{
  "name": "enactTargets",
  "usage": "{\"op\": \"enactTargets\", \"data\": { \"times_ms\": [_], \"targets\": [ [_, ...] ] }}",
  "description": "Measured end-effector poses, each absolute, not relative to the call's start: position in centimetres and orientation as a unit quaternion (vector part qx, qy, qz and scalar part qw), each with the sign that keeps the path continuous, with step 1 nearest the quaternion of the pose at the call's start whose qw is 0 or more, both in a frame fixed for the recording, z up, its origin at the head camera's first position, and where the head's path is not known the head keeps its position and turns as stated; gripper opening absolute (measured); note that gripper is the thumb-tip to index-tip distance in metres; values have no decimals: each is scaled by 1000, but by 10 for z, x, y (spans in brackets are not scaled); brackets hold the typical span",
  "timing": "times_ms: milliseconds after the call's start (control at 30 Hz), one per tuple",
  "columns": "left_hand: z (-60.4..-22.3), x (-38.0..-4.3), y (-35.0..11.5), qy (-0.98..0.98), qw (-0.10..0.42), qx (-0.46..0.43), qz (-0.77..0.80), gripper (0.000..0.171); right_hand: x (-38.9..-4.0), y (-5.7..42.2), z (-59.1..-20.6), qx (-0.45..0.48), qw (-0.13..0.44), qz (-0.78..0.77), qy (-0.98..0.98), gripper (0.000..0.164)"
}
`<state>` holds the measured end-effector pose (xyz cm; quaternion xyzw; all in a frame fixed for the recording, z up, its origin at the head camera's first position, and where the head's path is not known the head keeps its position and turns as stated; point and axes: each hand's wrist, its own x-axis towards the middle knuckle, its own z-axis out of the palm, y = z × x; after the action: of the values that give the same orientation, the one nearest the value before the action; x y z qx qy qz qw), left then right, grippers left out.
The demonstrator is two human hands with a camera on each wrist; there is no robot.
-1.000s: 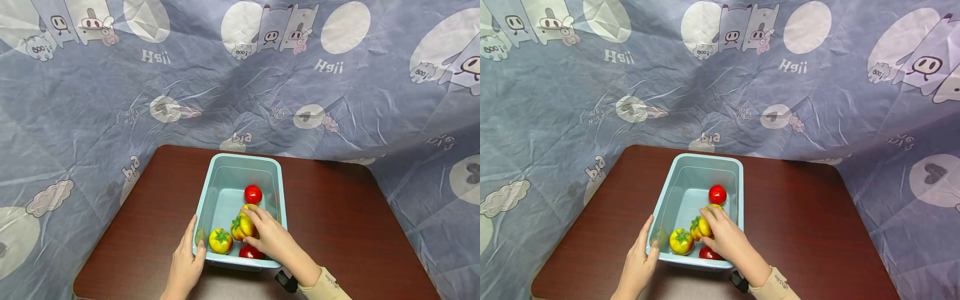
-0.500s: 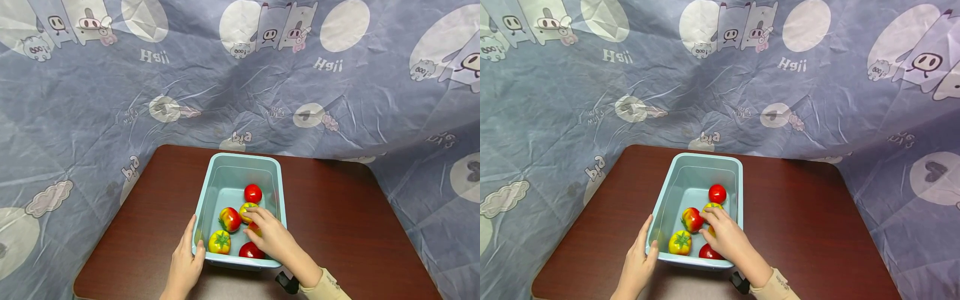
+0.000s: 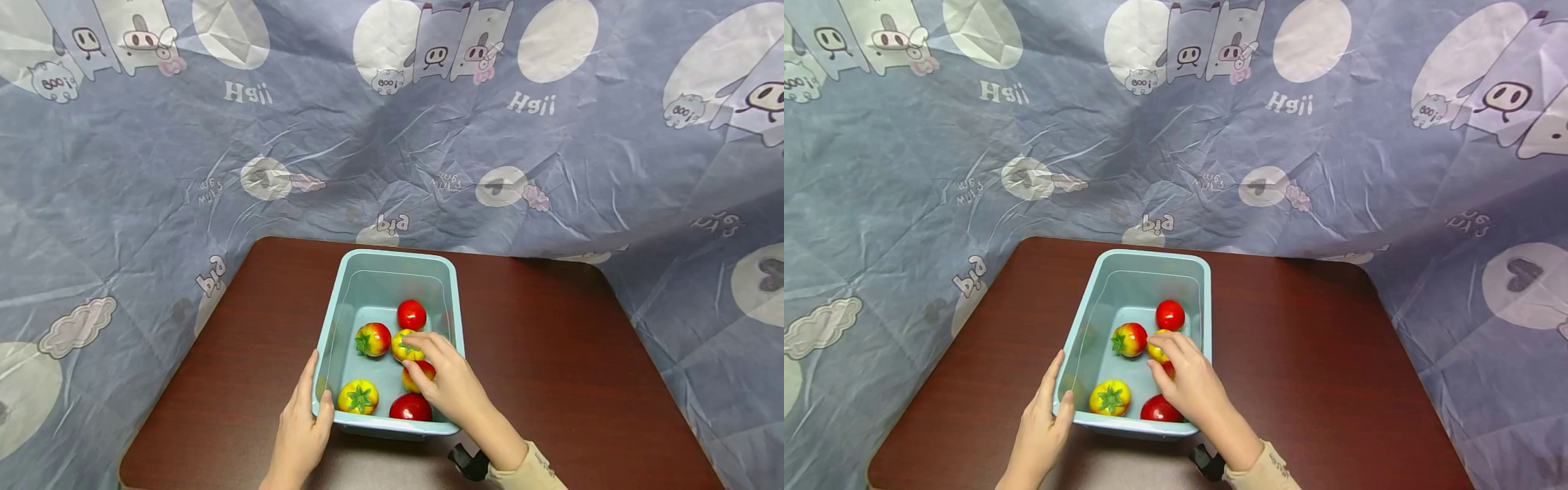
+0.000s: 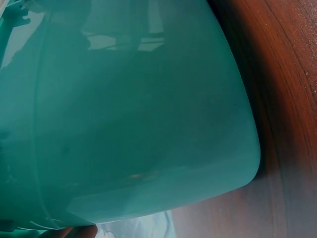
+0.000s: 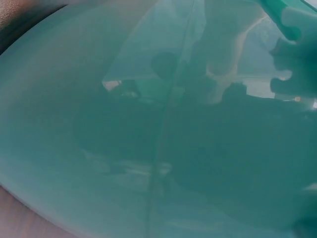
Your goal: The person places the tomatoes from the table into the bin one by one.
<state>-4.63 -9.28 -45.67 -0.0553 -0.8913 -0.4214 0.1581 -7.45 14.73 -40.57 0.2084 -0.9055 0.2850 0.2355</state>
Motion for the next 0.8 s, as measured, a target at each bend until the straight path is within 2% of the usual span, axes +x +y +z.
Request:
{"op": "enactTargets", "data": {
  "times_ms": [467, 800],
  "targets": [
    [-453, -47, -92, -894, 146, -54, -420, 66, -72, 151, -403, 187, 242, 294, -905, 39],
    [-454, -54, -74, -895, 143, -75, -416, 66, -71, 161, -402, 171, 253, 296, -905, 37]
  ]
}}
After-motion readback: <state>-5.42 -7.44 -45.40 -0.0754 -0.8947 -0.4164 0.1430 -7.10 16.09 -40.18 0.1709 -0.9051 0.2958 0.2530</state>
